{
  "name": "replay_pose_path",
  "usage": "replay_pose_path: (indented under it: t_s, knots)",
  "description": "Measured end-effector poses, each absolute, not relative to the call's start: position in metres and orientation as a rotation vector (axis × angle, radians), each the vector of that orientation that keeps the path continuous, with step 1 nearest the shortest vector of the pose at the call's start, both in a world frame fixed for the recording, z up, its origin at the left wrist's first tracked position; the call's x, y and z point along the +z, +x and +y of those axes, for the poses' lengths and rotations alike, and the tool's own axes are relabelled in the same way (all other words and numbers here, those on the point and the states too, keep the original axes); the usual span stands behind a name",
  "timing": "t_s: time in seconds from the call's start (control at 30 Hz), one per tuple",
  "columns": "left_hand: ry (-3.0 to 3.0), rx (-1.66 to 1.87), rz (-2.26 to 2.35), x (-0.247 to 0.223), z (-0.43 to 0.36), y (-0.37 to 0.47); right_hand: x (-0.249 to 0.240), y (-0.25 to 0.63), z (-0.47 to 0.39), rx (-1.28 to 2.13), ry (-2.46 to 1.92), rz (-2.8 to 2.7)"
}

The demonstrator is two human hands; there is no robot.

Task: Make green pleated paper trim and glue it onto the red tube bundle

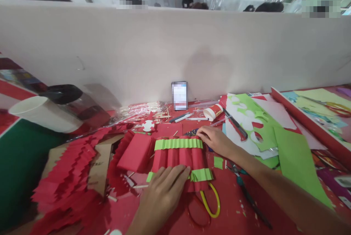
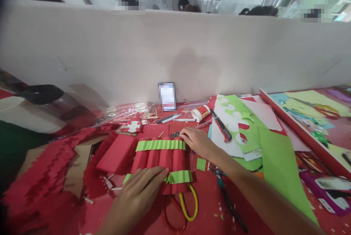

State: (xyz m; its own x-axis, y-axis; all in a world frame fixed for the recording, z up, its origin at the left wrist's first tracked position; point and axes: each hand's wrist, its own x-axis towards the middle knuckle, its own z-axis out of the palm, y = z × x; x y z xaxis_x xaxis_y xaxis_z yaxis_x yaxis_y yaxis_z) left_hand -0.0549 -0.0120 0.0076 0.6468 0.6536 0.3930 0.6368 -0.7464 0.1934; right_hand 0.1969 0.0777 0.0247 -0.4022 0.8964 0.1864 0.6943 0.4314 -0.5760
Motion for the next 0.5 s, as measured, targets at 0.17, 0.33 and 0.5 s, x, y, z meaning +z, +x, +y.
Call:
replay_pose_path:
  t_s: [0.17, 0.33, 0.5]
  knots:
    - [2.811, 0.695, 1.103, 0.01, -0.011, -0.055, 0.019, 0.199, 0.076, 0.686, -1.456, -2.081]
    - [2.81, 0.71, 1.097, 0.012, -0.011, -0.055, 0.024, 0.199, 0.078, 0.745, -1.46, -1.983]
    - [2.823, 0.697, 1.09, 0.013, -0.011, -0.056, 0.04, 0.207, 0.09, 0.61, -1.515, -1.97]
